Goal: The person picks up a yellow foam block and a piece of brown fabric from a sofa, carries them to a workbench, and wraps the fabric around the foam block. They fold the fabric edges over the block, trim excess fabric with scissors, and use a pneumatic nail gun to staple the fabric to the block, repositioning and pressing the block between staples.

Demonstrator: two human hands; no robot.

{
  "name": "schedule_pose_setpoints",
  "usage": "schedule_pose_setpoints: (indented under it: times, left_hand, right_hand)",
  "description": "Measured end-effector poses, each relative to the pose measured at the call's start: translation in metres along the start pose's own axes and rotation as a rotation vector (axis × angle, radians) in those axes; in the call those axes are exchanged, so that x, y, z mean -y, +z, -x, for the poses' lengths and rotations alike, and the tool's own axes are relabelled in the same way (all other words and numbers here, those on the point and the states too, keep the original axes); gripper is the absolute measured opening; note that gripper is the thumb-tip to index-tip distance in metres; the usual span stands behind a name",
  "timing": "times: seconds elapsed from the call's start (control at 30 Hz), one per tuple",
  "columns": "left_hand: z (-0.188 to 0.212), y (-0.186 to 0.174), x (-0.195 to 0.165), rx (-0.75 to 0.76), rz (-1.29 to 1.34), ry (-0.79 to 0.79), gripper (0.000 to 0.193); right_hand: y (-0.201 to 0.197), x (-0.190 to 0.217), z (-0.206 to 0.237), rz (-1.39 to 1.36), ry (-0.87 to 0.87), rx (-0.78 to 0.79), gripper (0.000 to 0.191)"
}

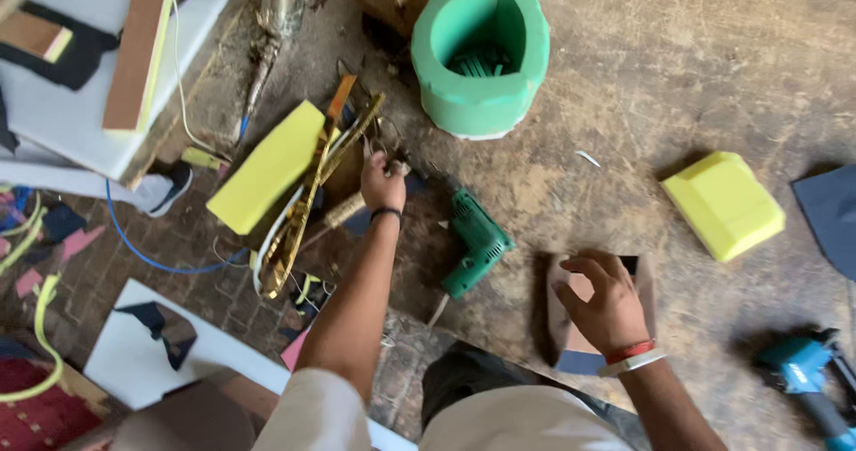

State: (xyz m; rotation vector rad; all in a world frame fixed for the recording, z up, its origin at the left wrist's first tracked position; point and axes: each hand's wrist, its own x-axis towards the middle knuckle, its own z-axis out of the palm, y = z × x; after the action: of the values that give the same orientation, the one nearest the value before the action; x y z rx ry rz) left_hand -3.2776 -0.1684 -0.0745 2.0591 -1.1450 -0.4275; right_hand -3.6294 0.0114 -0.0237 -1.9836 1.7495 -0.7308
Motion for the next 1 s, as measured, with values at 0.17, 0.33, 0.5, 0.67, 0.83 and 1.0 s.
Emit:
schedule_pose_setpoints:
  times: [0.17, 0.33, 0.5, 0.67, 0.83, 1.0]
  left_hand:
    - [-0.081, 0.024, -0.021, 0.186, -0.15, -0.366, 0.067]
    - [-0.108, 0.042, -0.022, 0.368, 0.278, -0.56, 0.063]
    - [-0.08, 0.007, -0.013, 0.511, 1.218, -0.755, 0.035]
    - [0.067, -0.016, -0.02, 1.02, 1.456, -0.696, 0.024]
    - [0.17, -0.025, -0.041, 1.246, 1.297, -0.277, 0.016]
    - [0.208, -0.012, -0.079, 1.599, 0.97, -0.237, 0.024]
  right_hand:
    - [0.007, 0.019, -0.006, -0.014, 0.28, 0.088, 0.033]
    - [0.0, 0.016, 0.003, -0.018, 0.254, -0.008, 0.033]
    - [0.013, 0.023, -0.006, -0.199, 0.452, 0.092, 0.036]
    - [0.019, 0.034, -0.014, -0.555, 0.532, 0.268, 0.034]
    - [0.026, 0.035, -0.003, -0.86, 0.429, 0.552, 0.029]
    - [-0.001, 0.017, 0.037, -1.73, 0.513, 0.579, 0.055]
